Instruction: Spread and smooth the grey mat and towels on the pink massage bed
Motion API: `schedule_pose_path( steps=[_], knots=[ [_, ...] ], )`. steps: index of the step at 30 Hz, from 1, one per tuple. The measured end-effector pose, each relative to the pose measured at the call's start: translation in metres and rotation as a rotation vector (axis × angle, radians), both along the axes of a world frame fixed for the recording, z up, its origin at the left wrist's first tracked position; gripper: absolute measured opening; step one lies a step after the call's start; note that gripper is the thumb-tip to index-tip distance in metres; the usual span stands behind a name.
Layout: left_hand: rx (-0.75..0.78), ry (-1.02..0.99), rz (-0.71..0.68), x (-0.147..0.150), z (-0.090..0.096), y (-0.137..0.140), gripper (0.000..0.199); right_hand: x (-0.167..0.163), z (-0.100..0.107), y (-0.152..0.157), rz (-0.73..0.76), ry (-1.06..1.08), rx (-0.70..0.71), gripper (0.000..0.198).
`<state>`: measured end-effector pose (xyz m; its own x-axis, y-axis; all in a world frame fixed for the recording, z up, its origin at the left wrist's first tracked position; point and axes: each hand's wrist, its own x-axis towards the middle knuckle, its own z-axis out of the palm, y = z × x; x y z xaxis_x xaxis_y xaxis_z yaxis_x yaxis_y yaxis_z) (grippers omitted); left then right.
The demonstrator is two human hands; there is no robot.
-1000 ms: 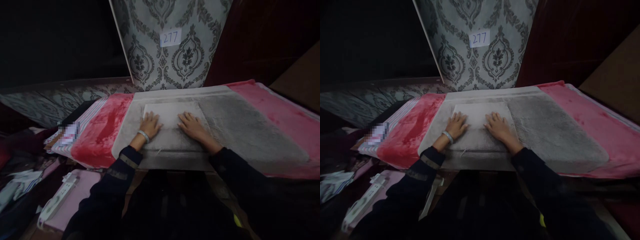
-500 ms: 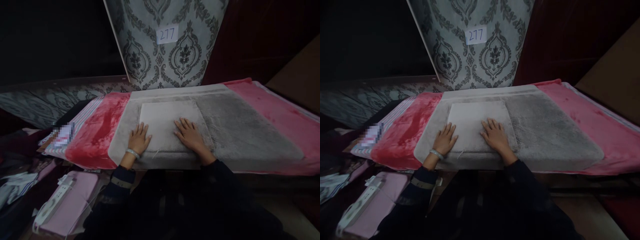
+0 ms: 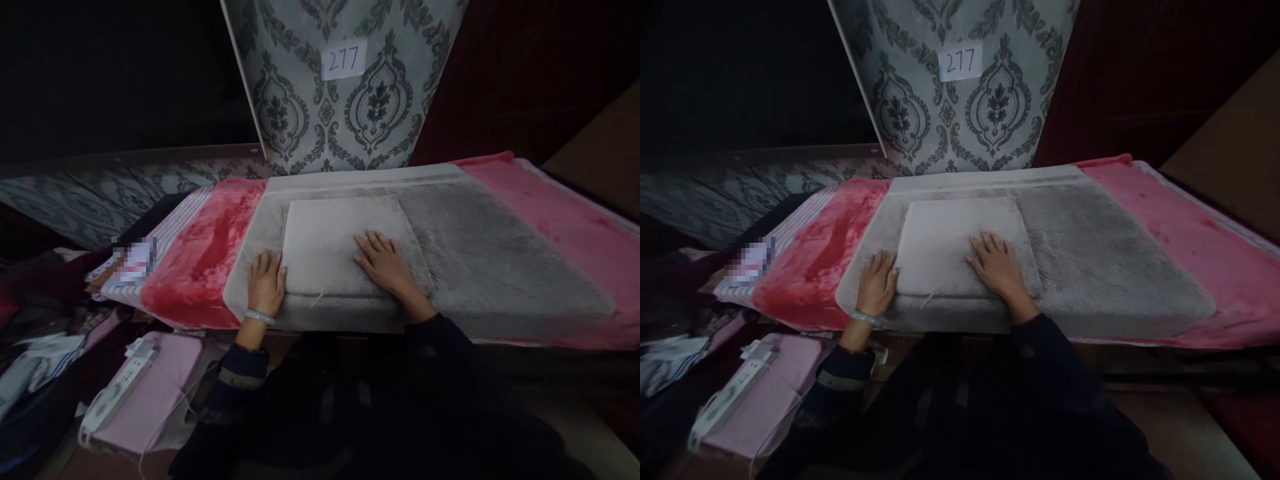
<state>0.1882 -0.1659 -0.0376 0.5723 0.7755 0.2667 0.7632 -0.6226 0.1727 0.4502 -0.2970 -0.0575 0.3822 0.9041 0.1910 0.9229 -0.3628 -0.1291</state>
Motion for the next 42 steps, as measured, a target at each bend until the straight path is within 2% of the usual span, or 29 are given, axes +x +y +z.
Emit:
schedule_pose_path(
  steps=[2, 6, 9, 12, 15, 24, 29, 32, 35, 37, 39, 42],
  knots=[
    [0.029, -0.047, -0.082, 0.012, 0.006, -0.013, 0.050, -0.002, 0.004, 0.000, 0.003, 0.021, -0.007, 0.059],
    [0.036, -0.028, -0.433, 0.054, 0.013, -0.044, 0.049, -0.003, 0.010, -0.011, -0.017, 0.022, 0.074, 0.059],
    [0.048, 0.054, -0.530, 0.079, 0.007, -0.058, 0.054, 0.000, 0.006, -0.025, -0.084, -0.049, 0.090, 0.058],
    [0.094, 0.119, -0.555, 0.084, -0.007, -0.062, 0.056, 0.002, -0.002, -0.036, -0.126, -0.099, 0.029, 0.057],
    [0.117, 0.133, -0.551, 0.075, -0.014, -0.058, 0.056, 0.001, -0.007, -0.038, -0.126, -0.115, 0.017, 0.058],
    [0.064, 0.107, -0.341, 0.032, -0.008, -0.029, 0.065, 0.002, -0.009, -0.034, -0.127, -0.086, 0.026, 0.060],
    [0.071, 0.071, -0.280, 0.017, -0.010, -0.018, 0.060, 0.001, -0.010, -0.033, -0.122, -0.056, 0.021, 0.059],
    [0.036, 0.068, -0.313, 0.015, 0.002, -0.004, 0.049, 0.007, -0.006, -0.033, -0.104, -0.017, -0.006, 0.059],
    [-0.062, 0.118, -0.333, 0.030, 0.028, 0.018, 0.044, 0.024, 0.014, -0.025, -0.016, 0.069, -0.077, 0.057],
    [-0.122, 0.149, -0.351, 0.054, 0.051, 0.033, 0.046, 0.039, 0.036, -0.008, -0.005, 0.130, -0.108, 0.054],
    [-0.140, 0.159, -0.389, 0.087, 0.071, 0.045, 0.045, 0.053, 0.059, 0.017, -0.054, 0.155, -0.089, 0.053],
    [-0.127, 0.163, -0.367, 0.139, 0.086, 0.060, 0.048, 0.069, 0.078, 0.061, -0.167, 0.085, 0.002, 0.056]
  ],
)
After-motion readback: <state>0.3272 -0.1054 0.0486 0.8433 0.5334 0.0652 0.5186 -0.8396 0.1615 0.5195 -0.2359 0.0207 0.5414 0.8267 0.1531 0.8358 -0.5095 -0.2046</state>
